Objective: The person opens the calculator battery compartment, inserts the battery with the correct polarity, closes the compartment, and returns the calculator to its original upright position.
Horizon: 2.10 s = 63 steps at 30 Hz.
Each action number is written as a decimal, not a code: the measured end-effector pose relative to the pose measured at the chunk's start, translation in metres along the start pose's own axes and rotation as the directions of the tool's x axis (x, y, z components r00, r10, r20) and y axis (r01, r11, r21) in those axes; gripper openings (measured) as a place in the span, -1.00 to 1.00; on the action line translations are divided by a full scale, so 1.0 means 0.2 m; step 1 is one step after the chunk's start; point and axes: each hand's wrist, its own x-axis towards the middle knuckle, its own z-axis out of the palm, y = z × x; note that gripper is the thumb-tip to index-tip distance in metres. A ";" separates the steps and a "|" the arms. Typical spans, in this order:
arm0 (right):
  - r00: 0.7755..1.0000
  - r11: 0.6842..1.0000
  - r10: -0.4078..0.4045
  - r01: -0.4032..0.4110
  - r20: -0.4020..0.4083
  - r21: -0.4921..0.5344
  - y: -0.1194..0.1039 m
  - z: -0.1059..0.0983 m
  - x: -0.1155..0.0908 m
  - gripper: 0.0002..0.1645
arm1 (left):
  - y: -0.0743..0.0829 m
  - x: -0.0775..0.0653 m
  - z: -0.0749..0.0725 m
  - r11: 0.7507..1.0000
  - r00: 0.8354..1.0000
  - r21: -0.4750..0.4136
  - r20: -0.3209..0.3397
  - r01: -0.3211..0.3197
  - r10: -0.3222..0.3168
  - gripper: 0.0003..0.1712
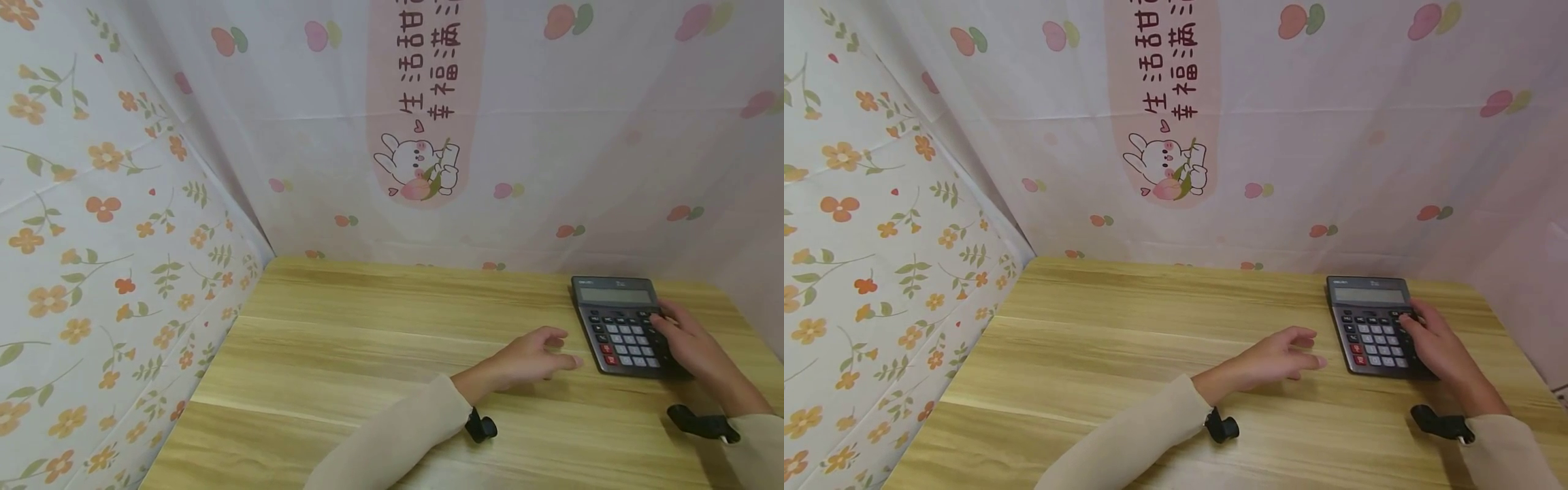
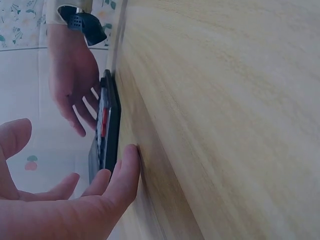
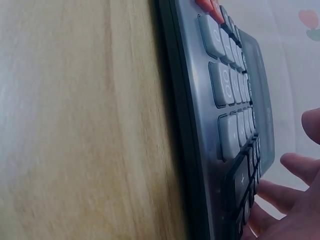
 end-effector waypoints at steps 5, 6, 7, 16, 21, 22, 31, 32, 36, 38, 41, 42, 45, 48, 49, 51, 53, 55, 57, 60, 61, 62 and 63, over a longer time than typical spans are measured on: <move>1.000 1.000 0.016 -0.016 0.013 -0.001 -0.01 0.01 0.00 -0.11 | 0.00 0.01 0.00 1.000 1.000 -0.009 -0.007 0.004 -0.004 -0.32; 1.000 1.000 0.015 -0.015 0.012 -0.002 -0.01 0.01 0.00 -0.11 | 0.00 0.01 0.00 1.000 1.000 -0.006 -0.008 0.004 -0.004 -0.31; 1.000 1.000 0.012 -0.011 0.012 -0.008 -0.02 0.02 0.00 -0.11 | -0.01 0.01 0.00 1.000 1.000 -0.008 -0.008 0.005 -0.005 -0.31; 0.999 0.999 -0.039 0.040 0.035 -0.018 -0.03 0.04 -0.02 -0.14 | 0.00 0.00 -0.01 0.999 0.999 -0.029 -0.009 0.041 -0.042 -0.31; 0.999 0.999 -0.033 0.034 0.031 -0.021 -0.04 0.05 -0.03 -0.13 | -0.01 0.01 -0.01 0.998 0.999 -0.054 -0.019 0.043 -0.044 -0.30; 0.999 0.999 -0.034 0.034 0.031 -0.021 -0.04 0.06 -0.03 -0.13 | -0.01 0.01 -0.01 0.997 0.999 -0.062 -0.022 0.041 -0.043 -0.30; 0.995 0.995 -0.088 0.090 0.046 -0.043 -0.07 0.08 -0.04 -0.17 | -0.04 0.02 -0.01 0.991 0.997 -0.130 -0.057 0.038 -0.046 -0.31; 0.994 0.994 -0.098 0.100 0.046 -0.044 -0.07 0.09 -0.04 -0.18 | -0.04 0.02 -0.01 0.990 0.997 -0.135 -0.060 0.036 -0.045 -0.31; 0.995 0.993 -0.093 0.095 0.047 -0.063 -0.09 0.10 -0.04 -0.17 | -0.05 0.02 -0.02 0.986 0.996 -0.163 -0.074 0.032 -0.044 -0.33; 0.995 0.994 -0.083 0.086 0.053 -0.064 -0.10 0.11 -0.04 -0.15 | -0.05 0.02 -0.02 0.983 0.996 -0.179 -0.080 0.032 -0.047 -0.34; 0.995 0.995 -0.066 0.071 0.073 -0.064 -0.11 0.12 -0.05 -0.12 | -0.06 0.02 -0.03 0.979 0.995 -0.203 -0.088 0.032 -0.051 -0.35; 0.995 0.996 -0.067 0.072 0.079 -0.062 -0.11 0.12 -0.05 -0.12 | -0.06 0.02 -0.04 0.978 0.995 -0.208 -0.089 0.032 -0.051 -0.35; 0.993 0.995 -0.072 0.078 0.092 -0.058 -0.12 0.13 -0.05 -0.11 | -0.08 0.01 -0.05 0.975 0.995 -0.221 -0.089 0.029 -0.050 -0.35; 0.993 0.995 -0.072 0.079 0.096 -0.068 -0.13 0.14 -0.05 -0.11 | -0.09 0.01 -0.07 0.973 0.995 -0.229 -0.089 0.028 -0.050 -0.35; 0.993 0.995 -0.069 0.076 0.099 -0.070 -0.14 0.14 -0.06 -0.11 | -0.09 0.01 -0.07 0.973 0.995 -0.231 -0.088 0.029 -0.050 -0.34; 0.992 0.994 -0.062 0.071 0.107 -0.079 -0.15 0.15 -0.06 -0.10 | -0.09 0.00 -0.09 0.971 0.994 -0.235 -0.092 0.029 -0.052 -0.34; 0.991 0.994 -0.062 0.072 0.117 -0.085 -0.16 0.16 -0.07 -0.10 | -0.10 -0.01 -0.10 0.968 0.994 -0.247 -0.096 0.033 -0.059 -0.33; 0.990 0.993 -0.068 0.079 0.121 -0.088 -0.17 0.17 -0.07 -0.11 | -0.10 -0.01 -0.11 0.965 0.992 -0.260 -0.104 0.036 -0.065 -0.33; 0.990 0.992 -0.076 0.087 0.119 -0.092 -0.18 0.18 -0.07 -0.12 | -0.10 -0.02 -0.12 0.963 0.991 -0.269 -0.112 0.037 -0.069 -0.33; 0.988 0.991 -0.100 0.110 0.121 -0.079 -0.19 0.19 -0.08 -0.15 | -0.11 -0.03 -0.13 0.961 0.990 -0.274 -0.121 0.036 -0.072 -0.33; 0.986 0.989 -0.110 0.120 0.124 -0.081 -0.19 0.19 -0.08 -0.16 | -0.11 -0.04 -0.14 0.962 0.990 -0.271 -0.121 0.037 -0.072 -0.33; 0.984 0.988 -0.124 0.135 0.125 -0.080 -0.19 0.20 -0.08 -0.17 | -0.11 -0.04 -0.14 0.962 0.990 -0.271 -0.119 0.037 -0.071 -0.33; 0.982 0.986 -0.139 0.150 0.129 -0.078 -0.19 0.20 -0.08 -0.18 | -0.11 -0.05 -0.14 0.961 0.991 -0.273 -0.117 0.037 -0.071 -0.33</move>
